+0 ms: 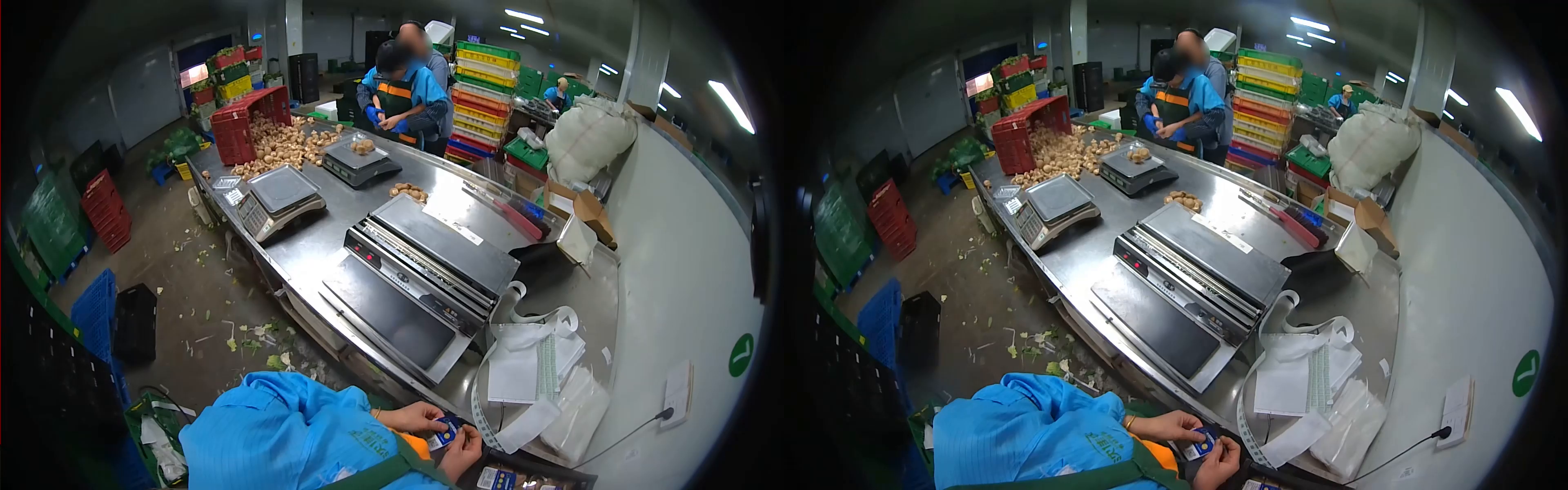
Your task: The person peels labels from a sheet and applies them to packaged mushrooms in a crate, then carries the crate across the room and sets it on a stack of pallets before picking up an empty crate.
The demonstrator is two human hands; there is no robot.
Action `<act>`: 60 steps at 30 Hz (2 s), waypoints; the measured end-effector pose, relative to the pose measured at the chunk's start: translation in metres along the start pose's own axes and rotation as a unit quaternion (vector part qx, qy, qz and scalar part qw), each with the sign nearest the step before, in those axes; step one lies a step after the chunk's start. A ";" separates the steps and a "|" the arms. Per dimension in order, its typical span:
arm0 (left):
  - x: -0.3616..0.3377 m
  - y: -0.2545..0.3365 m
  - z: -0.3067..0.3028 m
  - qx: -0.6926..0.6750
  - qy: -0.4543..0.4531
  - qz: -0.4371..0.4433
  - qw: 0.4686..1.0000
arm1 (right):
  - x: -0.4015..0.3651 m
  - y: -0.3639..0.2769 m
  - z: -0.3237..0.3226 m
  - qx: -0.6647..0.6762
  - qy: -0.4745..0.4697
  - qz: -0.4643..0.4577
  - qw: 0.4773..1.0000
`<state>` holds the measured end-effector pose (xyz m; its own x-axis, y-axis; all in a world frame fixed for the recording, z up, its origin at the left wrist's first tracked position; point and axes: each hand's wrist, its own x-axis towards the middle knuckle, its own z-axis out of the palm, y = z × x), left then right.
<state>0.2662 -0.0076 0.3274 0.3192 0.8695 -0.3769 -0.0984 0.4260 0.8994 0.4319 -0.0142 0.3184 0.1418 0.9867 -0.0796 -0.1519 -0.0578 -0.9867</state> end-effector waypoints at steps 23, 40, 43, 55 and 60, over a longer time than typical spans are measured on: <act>0.072 -0.065 0.002 -0.123 0.151 -0.111 0.975 | 0.007 -0.009 0.000 -0.081 0.007 0.006 0.997; 0.083 -0.070 0.010 -0.179 0.197 -0.150 0.952 | 0.007 -0.010 0.000 -0.051 -0.017 0.046 0.997; 0.081 -0.059 0.009 -0.197 0.195 -0.147 0.949 | 0.011 -0.008 0.001 -0.056 -0.017 0.047 0.997; 0.064 -0.076 -0.020 -0.068 0.085 -0.128 0.986 | 0.001 -0.006 -0.002 -0.075 -0.037 -0.007 0.996; 0.012 -0.029 -0.013 0.049 0.127 -0.147 0.980 | 0.002 -0.031 -0.001 -0.089 -0.021 -0.023 0.996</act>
<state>0.2605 -0.0063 0.2934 0.0736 0.7524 -0.6545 0.0573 0.6520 0.7560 0.4382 -0.0109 0.3482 0.1037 0.9941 -0.0323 0.0296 -0.0356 -0.9989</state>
